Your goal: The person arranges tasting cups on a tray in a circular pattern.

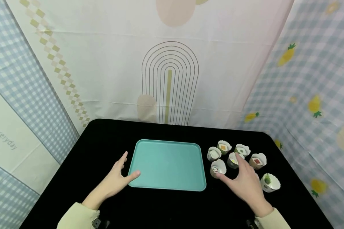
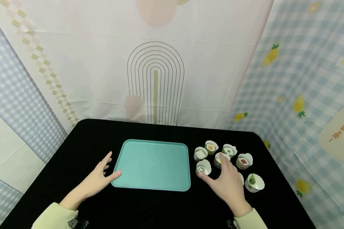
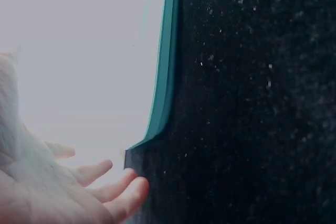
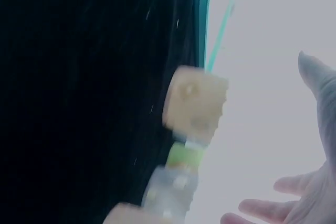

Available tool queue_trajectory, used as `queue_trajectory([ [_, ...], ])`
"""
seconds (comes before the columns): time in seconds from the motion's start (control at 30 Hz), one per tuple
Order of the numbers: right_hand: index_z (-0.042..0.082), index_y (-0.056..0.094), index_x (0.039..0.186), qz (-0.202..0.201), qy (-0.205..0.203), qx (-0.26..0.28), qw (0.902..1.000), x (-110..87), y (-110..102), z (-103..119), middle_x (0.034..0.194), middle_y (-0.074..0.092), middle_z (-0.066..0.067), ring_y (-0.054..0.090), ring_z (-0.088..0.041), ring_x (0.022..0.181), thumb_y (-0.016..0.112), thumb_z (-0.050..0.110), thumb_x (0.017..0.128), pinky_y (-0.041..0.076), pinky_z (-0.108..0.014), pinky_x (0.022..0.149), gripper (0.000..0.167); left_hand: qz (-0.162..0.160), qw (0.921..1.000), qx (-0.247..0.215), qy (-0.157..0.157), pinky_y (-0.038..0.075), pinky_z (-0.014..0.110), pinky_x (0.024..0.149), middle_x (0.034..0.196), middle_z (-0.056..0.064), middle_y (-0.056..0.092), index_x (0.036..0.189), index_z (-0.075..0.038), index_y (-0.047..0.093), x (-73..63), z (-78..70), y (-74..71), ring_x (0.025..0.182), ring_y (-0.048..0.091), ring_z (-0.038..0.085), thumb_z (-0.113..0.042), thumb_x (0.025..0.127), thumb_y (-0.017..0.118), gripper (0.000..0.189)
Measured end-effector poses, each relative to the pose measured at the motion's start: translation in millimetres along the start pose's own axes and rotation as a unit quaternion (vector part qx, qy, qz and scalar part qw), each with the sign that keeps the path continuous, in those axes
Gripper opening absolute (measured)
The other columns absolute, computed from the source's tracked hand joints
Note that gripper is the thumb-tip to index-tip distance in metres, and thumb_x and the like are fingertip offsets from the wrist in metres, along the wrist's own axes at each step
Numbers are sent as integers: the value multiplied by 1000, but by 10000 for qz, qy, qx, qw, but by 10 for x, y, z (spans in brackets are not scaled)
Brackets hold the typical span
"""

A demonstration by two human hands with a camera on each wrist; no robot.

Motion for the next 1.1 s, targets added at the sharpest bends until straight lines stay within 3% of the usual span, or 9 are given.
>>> queue_trajectory([
  [0.27,-2,27,150,-6,403,379,9985,-39,-188,-324,136,42,-32,40,-52,118,71,65,76,32,-64,91,109,285,9929,-1074,-426,41,58,96,153,21,24,157,-18,4,81,105,-42,132,37,43,-53,90,61,95],
  [0.53,5,12,156,728,974,891,9886,-91,-239,-511,147,27,-32,31,-53,127,68,66,77,34,-64,92,114,480,9805,-1752,-745,41,56,97,151,22,27,157,-16,7,146,210,-51,127,45,37,-50,88,67,98],
  [0.7,5,13,155,831,1173,1042,9841,-111,-245,-541,147,28,-31,32,-51,128,69,65,77,35,-63,91,114,528,9729,-2080,-857,44,48,97,147,25,31,157,-14,10,185,272,-54,118,54,32,-46,88,68,96],
  [0.83,2,13,155,937,1252,1153,9809,-124,-211,-552,147,28,-33,33,-50,129,70,64,77,38,-63,90,114,688,9692,-2214,-824,45,46,98,146,23,31,156,-14,14,192,320,-76,120,51,30,-45,88,68,92],
  [1.1,-2,0,154,1352,1728,1078,9697,-166,-131,-648,146,20,-39,32,-56,125,68,66,78,38,-64,88,122,802,9672,-2232,-914,46,37,96,134,14,40,150,-13,36,226,346,-75,114,53,23,-46,85,72,82],
])
Point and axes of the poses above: each hand's wrist, its own x-axis towards the middle knuckle, its own y-axis out of the palm, z = x × y, the point moved 2 cm from there along x, towards the middle knuckle
